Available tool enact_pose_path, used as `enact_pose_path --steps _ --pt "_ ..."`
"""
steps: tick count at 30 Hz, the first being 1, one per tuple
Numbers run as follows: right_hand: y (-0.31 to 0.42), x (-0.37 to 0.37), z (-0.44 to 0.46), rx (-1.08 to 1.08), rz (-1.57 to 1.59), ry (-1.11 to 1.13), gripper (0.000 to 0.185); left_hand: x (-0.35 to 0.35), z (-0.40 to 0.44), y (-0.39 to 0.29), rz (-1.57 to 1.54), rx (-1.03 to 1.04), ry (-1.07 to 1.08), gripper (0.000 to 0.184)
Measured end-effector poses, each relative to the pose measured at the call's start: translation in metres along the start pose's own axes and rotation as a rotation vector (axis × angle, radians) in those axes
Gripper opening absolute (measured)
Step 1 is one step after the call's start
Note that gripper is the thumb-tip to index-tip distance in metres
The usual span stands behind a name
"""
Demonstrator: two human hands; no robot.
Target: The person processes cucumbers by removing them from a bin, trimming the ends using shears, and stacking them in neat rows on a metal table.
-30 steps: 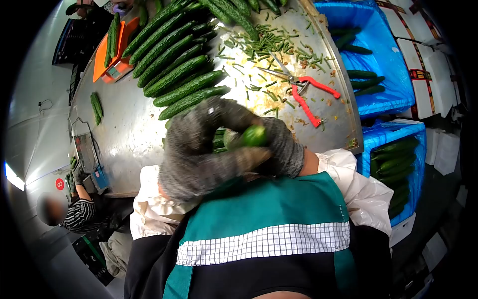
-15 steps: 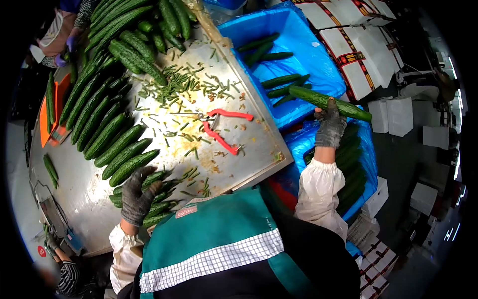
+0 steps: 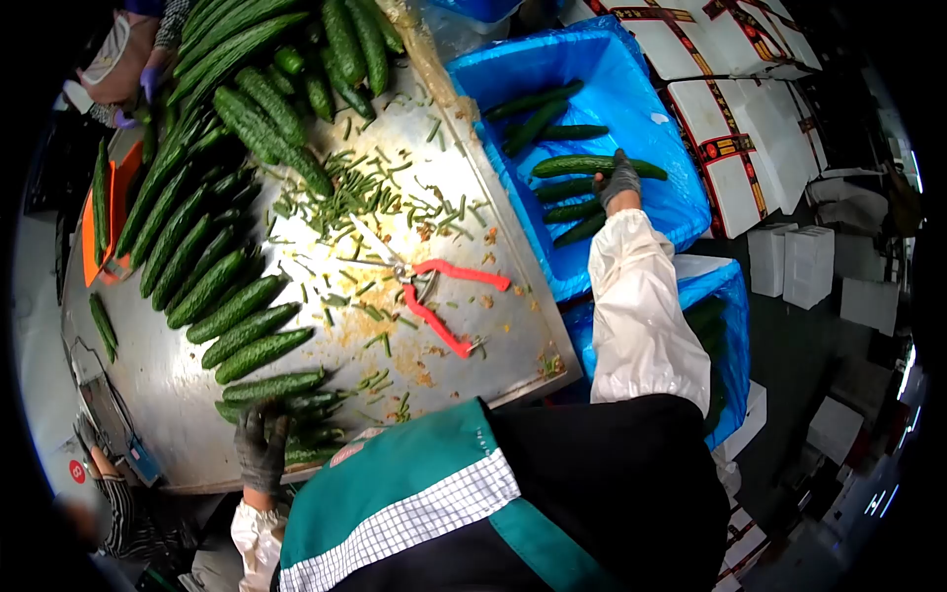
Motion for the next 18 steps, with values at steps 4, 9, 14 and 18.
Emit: enact_pose_path --steps 4,9,14,18 --pt "-0.011 0.024 0.019 0.020 -0.143 0.033 0.034 0.005 -0.011 0.007 0.054 -0.041 0.002 0.028" --pt "-0.011 0.043 0.032 -0.080 -0.165 0.101 0.034 0.008 -0.004 0.000 0.032 -0.114 -0.013 0.030" --pt "-0.027 0.052 0.058 0.052 -0.203 0.101 0.035 0.017 0.006 -0.002 0.084 -0.117 0.009 0.033" --pt "-0.017 0.049 0.065 0.059 -0.298 0.029 0.038 0.023 0.017 -0.008 0.132 -0.100 0.056 0.033"
Point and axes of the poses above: each hand's wrist, its own z-axis towards the middle knuckle, its own x-axis out of the palm, y = z × x, the point moved 10 cm from there along z, towards the middle knuckle, and after that the axes turned 13 degrees about -y, right-handed, at the moved point
